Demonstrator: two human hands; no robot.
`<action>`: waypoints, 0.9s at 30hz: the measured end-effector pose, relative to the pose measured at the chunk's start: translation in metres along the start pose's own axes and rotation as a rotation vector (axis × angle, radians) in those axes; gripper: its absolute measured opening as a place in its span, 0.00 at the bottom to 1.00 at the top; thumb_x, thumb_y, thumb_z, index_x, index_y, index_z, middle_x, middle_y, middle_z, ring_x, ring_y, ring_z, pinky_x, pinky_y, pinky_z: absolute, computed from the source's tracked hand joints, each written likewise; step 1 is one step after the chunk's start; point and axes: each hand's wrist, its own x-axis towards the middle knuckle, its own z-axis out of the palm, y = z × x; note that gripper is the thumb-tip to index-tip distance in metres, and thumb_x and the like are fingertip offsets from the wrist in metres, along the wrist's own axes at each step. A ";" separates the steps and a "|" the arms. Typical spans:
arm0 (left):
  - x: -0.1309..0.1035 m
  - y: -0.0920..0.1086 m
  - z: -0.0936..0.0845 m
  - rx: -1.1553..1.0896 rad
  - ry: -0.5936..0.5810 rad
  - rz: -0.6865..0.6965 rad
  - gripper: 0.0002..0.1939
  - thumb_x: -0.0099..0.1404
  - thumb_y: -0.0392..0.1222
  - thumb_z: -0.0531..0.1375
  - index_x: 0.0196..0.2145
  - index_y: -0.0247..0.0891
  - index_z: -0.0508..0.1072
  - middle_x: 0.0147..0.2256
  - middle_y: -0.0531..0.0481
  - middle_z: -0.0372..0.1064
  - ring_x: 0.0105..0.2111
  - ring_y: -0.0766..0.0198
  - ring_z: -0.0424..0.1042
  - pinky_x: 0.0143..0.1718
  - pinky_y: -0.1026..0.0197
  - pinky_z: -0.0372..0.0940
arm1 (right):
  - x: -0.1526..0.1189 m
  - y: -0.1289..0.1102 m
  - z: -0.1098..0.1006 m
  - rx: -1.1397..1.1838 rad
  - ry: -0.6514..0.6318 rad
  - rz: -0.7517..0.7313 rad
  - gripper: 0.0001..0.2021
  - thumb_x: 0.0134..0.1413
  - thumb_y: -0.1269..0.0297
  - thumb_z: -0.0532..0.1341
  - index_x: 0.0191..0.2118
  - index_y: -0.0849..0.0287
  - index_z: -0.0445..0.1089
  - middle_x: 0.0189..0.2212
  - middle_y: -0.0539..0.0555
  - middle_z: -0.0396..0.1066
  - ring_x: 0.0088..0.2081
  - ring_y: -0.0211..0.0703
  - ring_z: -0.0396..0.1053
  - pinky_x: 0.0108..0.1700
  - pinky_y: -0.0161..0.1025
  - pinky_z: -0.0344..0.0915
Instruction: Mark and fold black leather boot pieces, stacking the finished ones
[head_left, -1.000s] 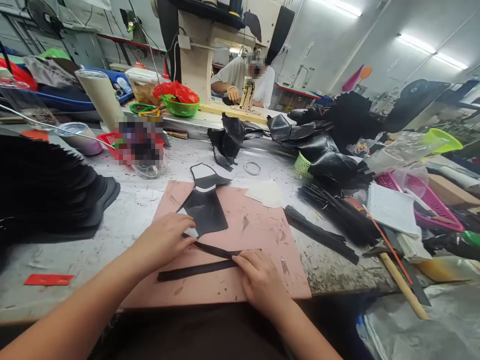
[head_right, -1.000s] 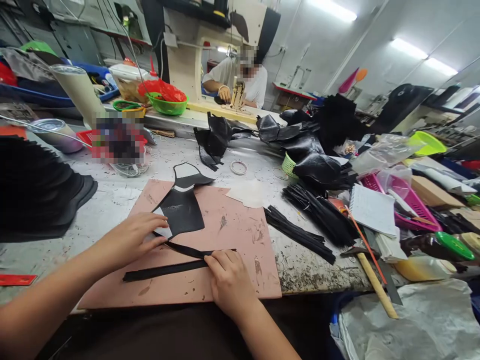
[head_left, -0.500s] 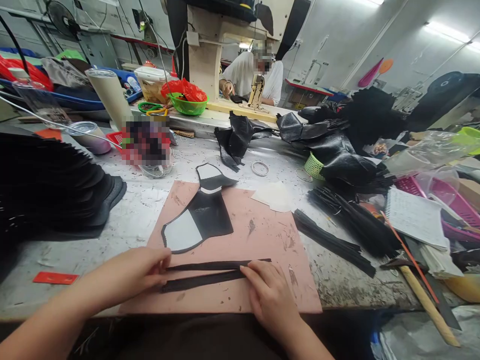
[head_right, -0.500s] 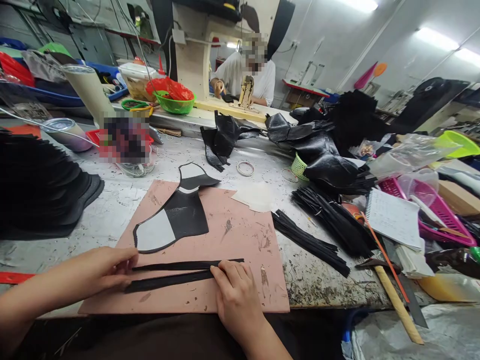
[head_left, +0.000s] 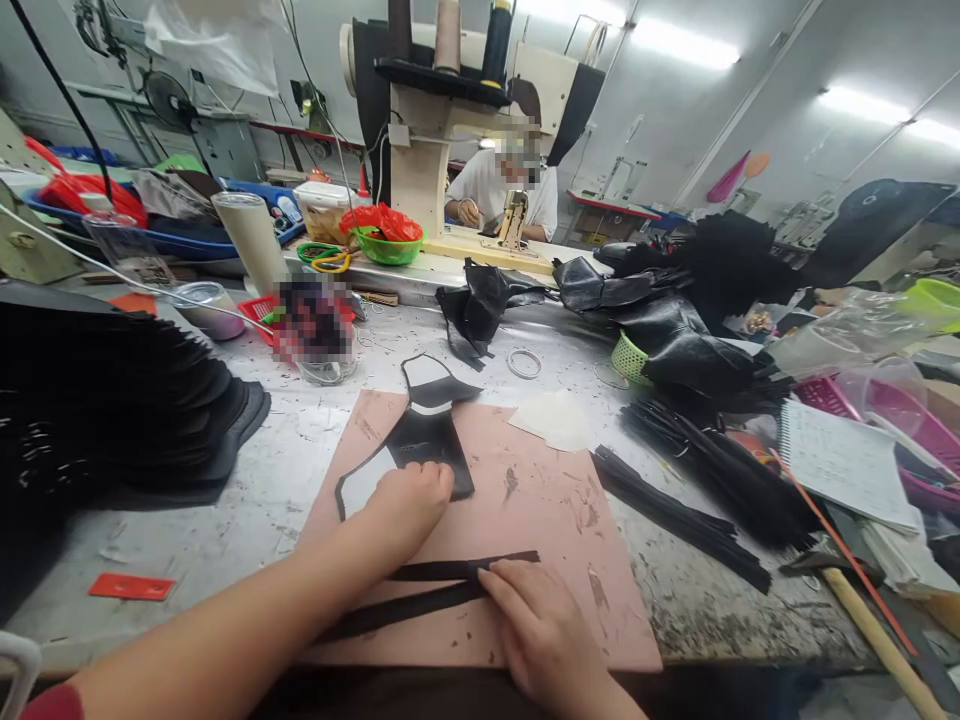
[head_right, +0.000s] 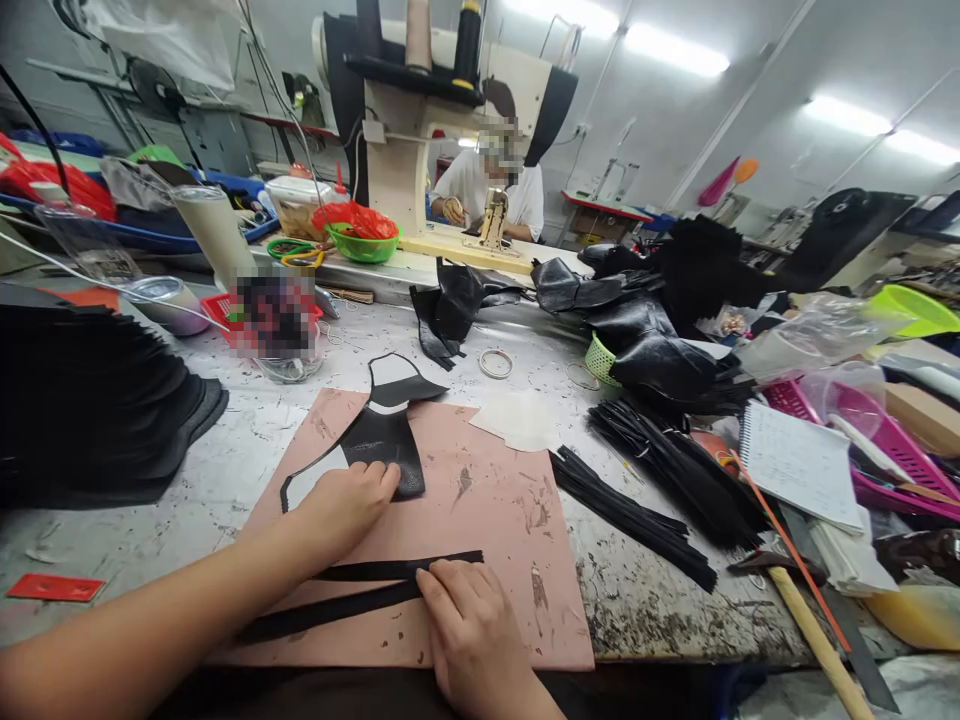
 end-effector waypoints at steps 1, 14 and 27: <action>0.003 -0.002 -0.003 -0.062 0.026 -0.029 0.11 0.49 0.22 0.53 0.30 0.31 0.68 0.29 0.39 0.69 0.31 0.51 0.70 0.31 0.52 0.63 | 0.000 0.001 0.001 -0.005 0.038 0.006 0.21 0.42 0.82 0.49 0.42 0.63 0.67 0.35 0.59 0.70 0.36 0.44 0.67 0.35 0.39 0.68; 0.010 -0.018 -0.045 -1.449 0.664 -0.493 0.11 0.55 0.35 0.49 0.37 0.39 0.62 0.28 0.52 0.68 0.31 0.65 0.72 0.33 0.63 0.68 | 0.123 -0.050 0.045 1.399 -0.127 0.629 0.23 0.47 0.53 0.60 0.47 0.59 0.65 0.47 0.59 0.67 0.48 0.47 0.66 0.46 0.42 0.64; -0.045 -0.040 -0.011 -1.655 0.316 -0.519 0.10 0.46 0.42 0.64 0.24 0.35 0.67 0.23 0.55 0.67 0.23 0.70 0.68 0.24 0.68 0.64 | 0.113 -0.039 0.066 1.368 0.189 1.336 0.14 0.32 0.56 0.68 0.22 0.62 0.70 0.18 0.48 0.67 0.20 0.35 0.61 0.20 0.33 0.57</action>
